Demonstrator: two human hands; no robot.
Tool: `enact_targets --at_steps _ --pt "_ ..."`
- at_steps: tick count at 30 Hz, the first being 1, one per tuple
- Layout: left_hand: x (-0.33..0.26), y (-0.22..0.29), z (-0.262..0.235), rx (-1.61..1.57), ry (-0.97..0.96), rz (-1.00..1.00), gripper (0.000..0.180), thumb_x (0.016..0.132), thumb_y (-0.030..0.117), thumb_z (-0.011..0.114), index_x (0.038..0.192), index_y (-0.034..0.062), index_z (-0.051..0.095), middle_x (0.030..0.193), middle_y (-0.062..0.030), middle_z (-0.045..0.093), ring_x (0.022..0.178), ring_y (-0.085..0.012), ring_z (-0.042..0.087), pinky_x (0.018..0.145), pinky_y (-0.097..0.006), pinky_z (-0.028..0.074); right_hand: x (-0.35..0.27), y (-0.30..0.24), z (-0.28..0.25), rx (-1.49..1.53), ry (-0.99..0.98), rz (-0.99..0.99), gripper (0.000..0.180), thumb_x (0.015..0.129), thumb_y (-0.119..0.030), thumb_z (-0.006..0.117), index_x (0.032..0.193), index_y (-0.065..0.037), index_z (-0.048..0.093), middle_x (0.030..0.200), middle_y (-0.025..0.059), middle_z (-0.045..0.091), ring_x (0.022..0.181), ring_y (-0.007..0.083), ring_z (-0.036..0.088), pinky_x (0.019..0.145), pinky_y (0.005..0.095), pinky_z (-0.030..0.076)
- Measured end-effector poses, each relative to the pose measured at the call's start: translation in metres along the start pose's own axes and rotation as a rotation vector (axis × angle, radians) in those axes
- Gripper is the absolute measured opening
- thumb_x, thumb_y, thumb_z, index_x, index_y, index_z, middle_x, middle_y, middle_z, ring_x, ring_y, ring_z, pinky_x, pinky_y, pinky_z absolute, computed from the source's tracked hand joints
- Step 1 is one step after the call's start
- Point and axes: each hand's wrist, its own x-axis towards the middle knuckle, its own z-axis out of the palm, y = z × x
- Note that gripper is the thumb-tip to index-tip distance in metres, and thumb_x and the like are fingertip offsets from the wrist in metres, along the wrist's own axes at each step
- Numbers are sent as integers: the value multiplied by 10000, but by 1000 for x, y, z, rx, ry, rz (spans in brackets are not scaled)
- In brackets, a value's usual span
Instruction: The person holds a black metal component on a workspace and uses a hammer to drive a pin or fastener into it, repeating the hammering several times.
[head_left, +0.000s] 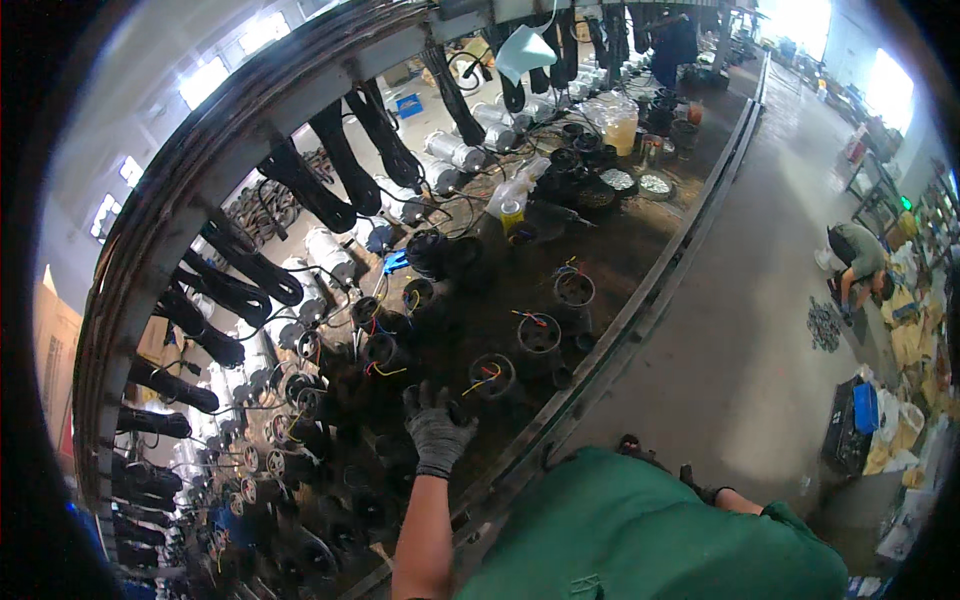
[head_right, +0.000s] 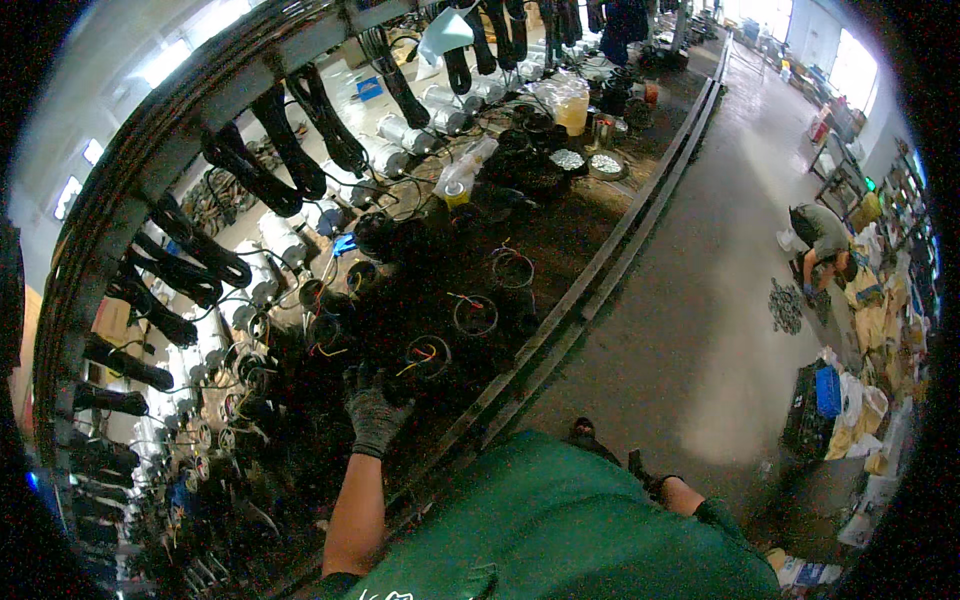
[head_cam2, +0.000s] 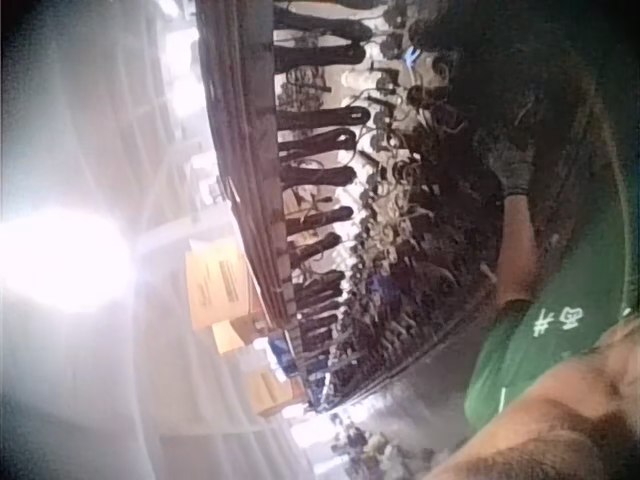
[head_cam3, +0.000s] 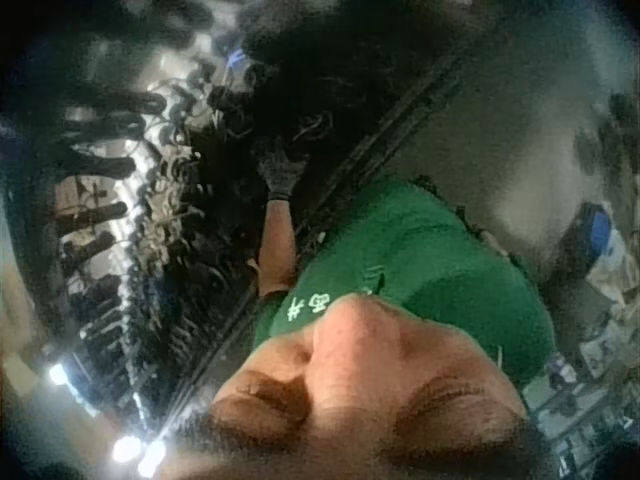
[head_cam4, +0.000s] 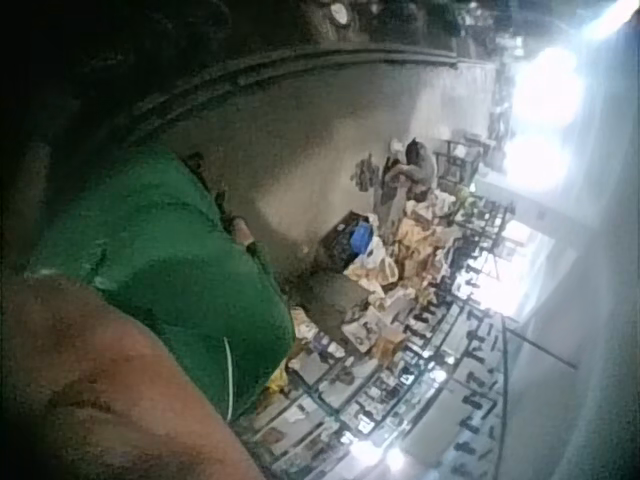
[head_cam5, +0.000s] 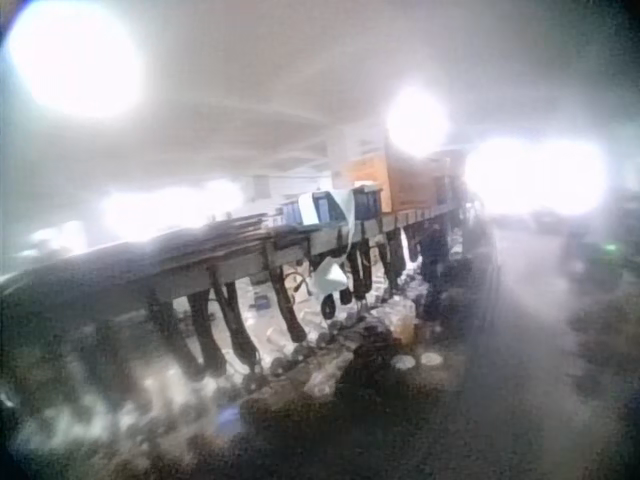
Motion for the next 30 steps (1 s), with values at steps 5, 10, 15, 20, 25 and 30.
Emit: enact_targets --at_steps 5,10,15,20,25,30 --pt "0 4 -14 -3 13 74 811 655 518 837 1356 168 632 1544 -189 452 1490 -464 296 1169 -616 330 20 -23 -38 -18 5 -32 259 926 -276 726 1048 -49 736 789 156 681 641 308 639 624 483 506" --pt "-6 9 -1 2 148 58 681 726 426 811 1316 130 643 1487 -163 516 1442 -415 388 1125 -604 366 43 -38 -87 -40 -7 -64 255 919 -271 734 1027 -40 737 764 163 675 623 311 639 613 485 508" --pt "-31 38 10 -28 113 98 530 820 356 751 1275 105 648 1318 -162 616 1244 -418 558 1039 -581 447 67 -37 -153 -44 -25 -70 252 913 -265 743 1006 -31 738 738 169 669 605 313 639 602 487 511" --pt "-63 108 68 -140 -343 15 473 913 409 659 1245 73 641 1188 -222 667 1106 -445 630 957 -561 507 104 -51 -225 -29 -59 -87 250 906 -260 751 985 -23 740 713 175 663 588 316 639 591 489 513" --pt "-87 146 181 -26 -294 -205 504 941 450 618 1263 64 642 1219 -264 655 1133 -440 625 969 -550 503 133 -82 -294 19 -99 -92 249 899 -254 760 964 -14 741 688 181 657 570 318 639 580 491 516" --pt "-80 157 197 130 -200 -192 420 925 404 626 1158 62 698 1059 -233 712 1042 -437 665 937 -543 519 147 -85 -346 -600 64 -361 247 953 -218 686 1075 -9 734 836 179 713 689 279 696 611 452 543"
